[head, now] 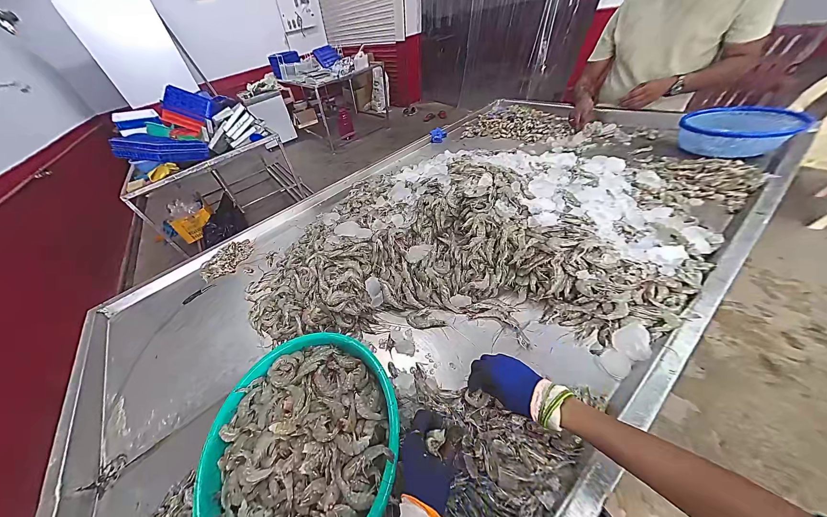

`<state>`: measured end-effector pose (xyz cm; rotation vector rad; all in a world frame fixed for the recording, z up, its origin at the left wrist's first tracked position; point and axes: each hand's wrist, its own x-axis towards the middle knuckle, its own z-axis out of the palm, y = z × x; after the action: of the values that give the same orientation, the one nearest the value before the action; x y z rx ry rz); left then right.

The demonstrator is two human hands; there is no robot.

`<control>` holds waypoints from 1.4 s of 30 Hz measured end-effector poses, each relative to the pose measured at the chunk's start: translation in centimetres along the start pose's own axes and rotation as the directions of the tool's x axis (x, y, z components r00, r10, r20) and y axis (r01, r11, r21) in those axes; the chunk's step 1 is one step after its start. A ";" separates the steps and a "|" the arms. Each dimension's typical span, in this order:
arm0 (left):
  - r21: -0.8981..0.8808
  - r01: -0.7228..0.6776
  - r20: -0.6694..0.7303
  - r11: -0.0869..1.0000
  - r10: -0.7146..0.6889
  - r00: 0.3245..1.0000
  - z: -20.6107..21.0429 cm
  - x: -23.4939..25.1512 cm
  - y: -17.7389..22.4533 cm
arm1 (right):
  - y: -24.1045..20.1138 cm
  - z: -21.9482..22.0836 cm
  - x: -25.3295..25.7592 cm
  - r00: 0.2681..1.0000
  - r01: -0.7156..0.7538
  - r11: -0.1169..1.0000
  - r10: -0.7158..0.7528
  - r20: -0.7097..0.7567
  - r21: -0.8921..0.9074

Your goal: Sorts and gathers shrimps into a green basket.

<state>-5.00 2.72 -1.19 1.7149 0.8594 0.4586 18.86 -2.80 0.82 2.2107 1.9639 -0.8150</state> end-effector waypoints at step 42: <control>-0.168 0.108 0.017 0.980 -0.106 0.994 -0.3 1.6 1.6 | -2.4 0.0 11.4 0.878 -0.438 0.885 0.459 -0.139 0.158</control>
<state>-3.64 3.93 0.19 1.5066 0.8775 0.4394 17.06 7.92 -3.46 2.7360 1.3804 -0.7075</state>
